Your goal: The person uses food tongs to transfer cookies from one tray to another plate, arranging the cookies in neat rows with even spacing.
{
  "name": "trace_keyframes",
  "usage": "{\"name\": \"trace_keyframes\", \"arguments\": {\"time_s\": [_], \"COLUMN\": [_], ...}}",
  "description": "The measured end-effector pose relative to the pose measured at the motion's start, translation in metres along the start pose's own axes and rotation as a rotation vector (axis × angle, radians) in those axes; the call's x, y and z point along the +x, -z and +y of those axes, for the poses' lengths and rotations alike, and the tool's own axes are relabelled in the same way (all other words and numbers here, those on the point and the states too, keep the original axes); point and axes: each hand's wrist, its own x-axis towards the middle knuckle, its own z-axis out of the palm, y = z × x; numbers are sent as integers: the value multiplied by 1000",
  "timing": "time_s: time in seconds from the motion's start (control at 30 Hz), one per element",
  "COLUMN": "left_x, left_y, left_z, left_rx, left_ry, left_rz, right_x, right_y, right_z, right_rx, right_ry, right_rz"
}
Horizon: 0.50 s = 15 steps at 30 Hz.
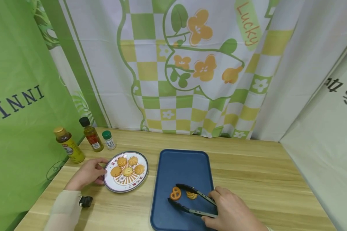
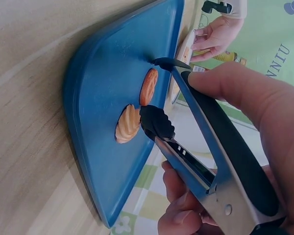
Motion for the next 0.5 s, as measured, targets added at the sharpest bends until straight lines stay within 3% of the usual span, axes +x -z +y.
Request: {"name": "trace_keyframes", "arguments": {"time_s": [0.5], "left_x": [2], "left_y": [0], "left_z": [-2], "left_rx": [1], "left_ry": [4], "left_rz": [-1], "right_x": [4], "right_y": [0], "right_z": [3], "right_rx": [27], "right_ry": [72], "right_rz": [40]}}
